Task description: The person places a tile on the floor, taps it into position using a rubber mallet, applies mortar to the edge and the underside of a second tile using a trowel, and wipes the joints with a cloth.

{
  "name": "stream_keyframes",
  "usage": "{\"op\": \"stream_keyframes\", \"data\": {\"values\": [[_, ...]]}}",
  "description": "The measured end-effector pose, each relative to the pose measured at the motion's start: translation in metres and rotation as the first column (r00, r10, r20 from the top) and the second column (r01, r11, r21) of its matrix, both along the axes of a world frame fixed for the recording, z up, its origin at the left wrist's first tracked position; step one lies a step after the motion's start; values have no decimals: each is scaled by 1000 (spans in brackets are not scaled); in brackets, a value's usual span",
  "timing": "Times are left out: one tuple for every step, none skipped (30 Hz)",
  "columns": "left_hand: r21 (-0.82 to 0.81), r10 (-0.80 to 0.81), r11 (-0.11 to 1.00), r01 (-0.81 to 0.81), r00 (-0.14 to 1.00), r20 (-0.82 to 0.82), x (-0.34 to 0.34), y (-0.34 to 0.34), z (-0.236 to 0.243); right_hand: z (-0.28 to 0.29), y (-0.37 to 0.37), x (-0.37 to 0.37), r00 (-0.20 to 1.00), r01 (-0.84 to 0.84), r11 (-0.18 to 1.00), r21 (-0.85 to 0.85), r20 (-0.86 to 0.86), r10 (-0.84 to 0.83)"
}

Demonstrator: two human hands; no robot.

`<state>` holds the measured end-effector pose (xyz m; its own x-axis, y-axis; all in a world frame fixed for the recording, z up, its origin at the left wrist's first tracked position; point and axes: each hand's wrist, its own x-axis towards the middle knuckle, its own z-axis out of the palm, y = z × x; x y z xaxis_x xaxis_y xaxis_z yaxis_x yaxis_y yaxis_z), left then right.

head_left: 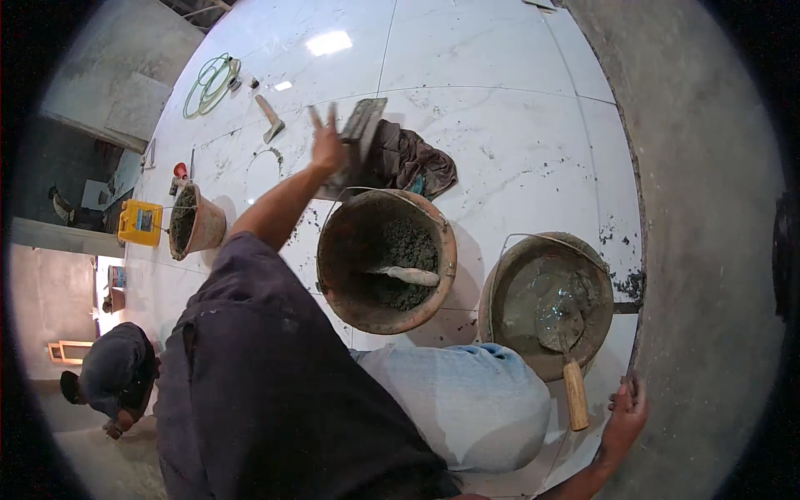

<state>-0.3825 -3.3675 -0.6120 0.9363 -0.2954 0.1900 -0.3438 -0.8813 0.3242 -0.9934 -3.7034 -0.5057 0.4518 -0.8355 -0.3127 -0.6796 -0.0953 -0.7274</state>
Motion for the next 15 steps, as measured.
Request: {"op": "stream_keyframes", "data": {"values": [[-5, 10, 1000, -10, 998, 63, 3, 28, 5, 1, -3, -5, 997, 69, 997, -32, -17, -70], [22, 24, 999, -26, 997, 75, -1, 54, 13, 2, -6, -10, 989, 141, 988, -67, -30, -143], [87, 85, 992, -90, 995, 61, -12, 72, 24, 1, -12, -18, 992, 115, 991, -62, -36, -118], [101, 30, 994, -44, 989, 142, -14, 87, 16, -6, -17, -29, 991, 128, 990, -57, -33, -130], [78, 84, 993, -93, 990, 109, -25, 97, 14, -14, -20, -36, 988, 146, 981, -131, -32, -152], [25, 197, 980, -196, 979, -50, -36, 108, 14, -19, -21, -37, 985, 160, 966, -201, -29, -170], [34, 173, 984, -173, 985, 5, -48, 117, 6, -23, -23, -37, 986, 158, 967, -198, -27, -167], [47, 151, 987, -154, 987, 59, -59, 130, -6, -25, -24, -36, 988, 147, 968, -202, -9, -152], [48, 156, 986, -159, 986, 58, -67, 141, -21, -26, -25, -35, 990, 137, 968, -210, 6, -139], [69, 216, 973, -218, 976, 33, -73, 151, -36, -21, -23, -30, 991, 134, 969, -210, 4, -136], [88, 275, 958, -274, 961, 6, -78, 150, -40, -10, -21, -23, 989, 139, 979, -150, -24, -144], [85, 275, 958, -274, 962, 1, -77, 144, -43, -4, -19, -20, 987, 148, 985, -89, -54, -153], [118, 232, 964, -238, 971, 56, -69, 130, -46, -4, -22, -24, 986, 149, 984, -94, -57, -155], [151, 187, 968, -202, 977, 107, -61, 114, -48, -4, -25, -30, 986, 142, 984, -111, -75, -151], [205, 7, 978, -42, 986, 167, -39, 105, -48, -5, -26, -32, 987, 128, 985, -112, -84, -138]]}}
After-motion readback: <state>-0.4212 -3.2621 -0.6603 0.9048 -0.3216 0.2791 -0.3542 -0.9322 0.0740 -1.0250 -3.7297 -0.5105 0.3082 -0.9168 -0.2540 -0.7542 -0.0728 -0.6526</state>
